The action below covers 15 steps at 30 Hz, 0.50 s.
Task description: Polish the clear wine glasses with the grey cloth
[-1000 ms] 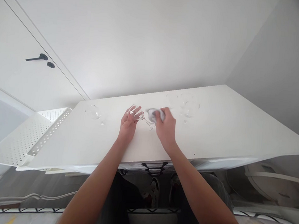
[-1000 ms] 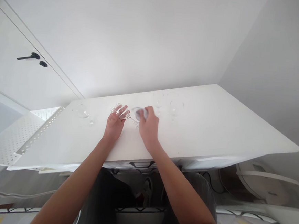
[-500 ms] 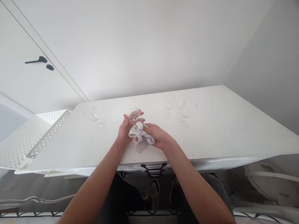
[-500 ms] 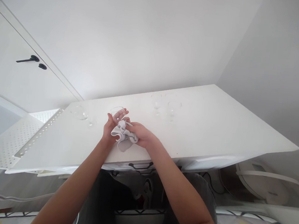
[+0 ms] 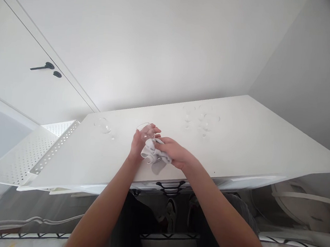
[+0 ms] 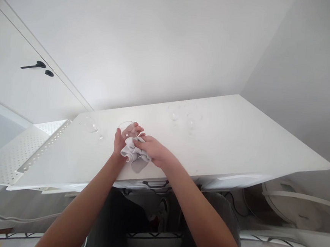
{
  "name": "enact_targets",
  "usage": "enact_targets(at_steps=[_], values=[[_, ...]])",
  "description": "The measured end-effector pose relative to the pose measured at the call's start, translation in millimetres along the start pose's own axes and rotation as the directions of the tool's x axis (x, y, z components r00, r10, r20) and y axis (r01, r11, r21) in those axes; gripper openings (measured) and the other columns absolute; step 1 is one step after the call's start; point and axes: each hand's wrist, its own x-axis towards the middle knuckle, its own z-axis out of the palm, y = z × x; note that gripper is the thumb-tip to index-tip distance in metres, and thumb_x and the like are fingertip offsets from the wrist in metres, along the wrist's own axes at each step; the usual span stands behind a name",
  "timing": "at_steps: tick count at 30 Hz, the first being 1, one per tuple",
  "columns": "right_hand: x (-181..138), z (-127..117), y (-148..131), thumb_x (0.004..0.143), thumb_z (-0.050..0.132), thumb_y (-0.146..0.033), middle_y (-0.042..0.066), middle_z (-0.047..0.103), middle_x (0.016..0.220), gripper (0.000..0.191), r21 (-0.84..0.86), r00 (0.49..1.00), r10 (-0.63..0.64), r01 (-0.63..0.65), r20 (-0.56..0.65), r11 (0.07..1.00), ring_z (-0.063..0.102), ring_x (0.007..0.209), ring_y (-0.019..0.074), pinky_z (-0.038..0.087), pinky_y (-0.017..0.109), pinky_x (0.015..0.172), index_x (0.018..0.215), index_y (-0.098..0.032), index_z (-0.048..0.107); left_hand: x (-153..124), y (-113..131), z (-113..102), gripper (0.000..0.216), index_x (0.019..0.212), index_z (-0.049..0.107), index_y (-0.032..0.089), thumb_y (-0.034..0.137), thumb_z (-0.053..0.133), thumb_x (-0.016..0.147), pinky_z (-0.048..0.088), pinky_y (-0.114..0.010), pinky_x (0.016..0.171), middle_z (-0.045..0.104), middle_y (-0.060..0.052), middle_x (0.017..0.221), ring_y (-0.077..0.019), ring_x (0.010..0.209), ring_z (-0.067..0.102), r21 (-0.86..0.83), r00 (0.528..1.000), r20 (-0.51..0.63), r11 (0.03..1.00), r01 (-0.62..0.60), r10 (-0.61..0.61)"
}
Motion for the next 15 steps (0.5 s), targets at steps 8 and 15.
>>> enact_targets(at_steps=[8,15], values=[[-1,17,2,0.101,0.041,-0.015,0.013,0.067,0.094,0.015,-0.653,0.899,-0.206,-0.109,-0.386,0.75,0.064,0.085,0.0264,0.045,0.038,0.083,0.107,-0.017,0.054,4,-1,5,0.071,0.13,0.067,0.021,0.075,0.066,0.084,0.056,-0.038,0.09,0.07,-0.014,0.127,-0.0286,0.118,0.066,0.065,0.998,0.05,0.997,-0.027,0.023],[5,1,6,0.101,0.052,-0.03,0.01,0.069,0.087,0.014,-0.375,0.964,-0.061,-0.042,-0.259,0.926,0.065,0.08,0.0241,0.048,0.035,0.076,0.1,-0.018,0.059,6,-5,-3,0.066,0.122,0.071,0.019,0.068,0.075,0.08,0.055,-0.039,0.09,0.074,-0.013,0.116,-0.0289,0.109,0.07,0.141,1.0,0.018,0.99,-0.024,0.021]])
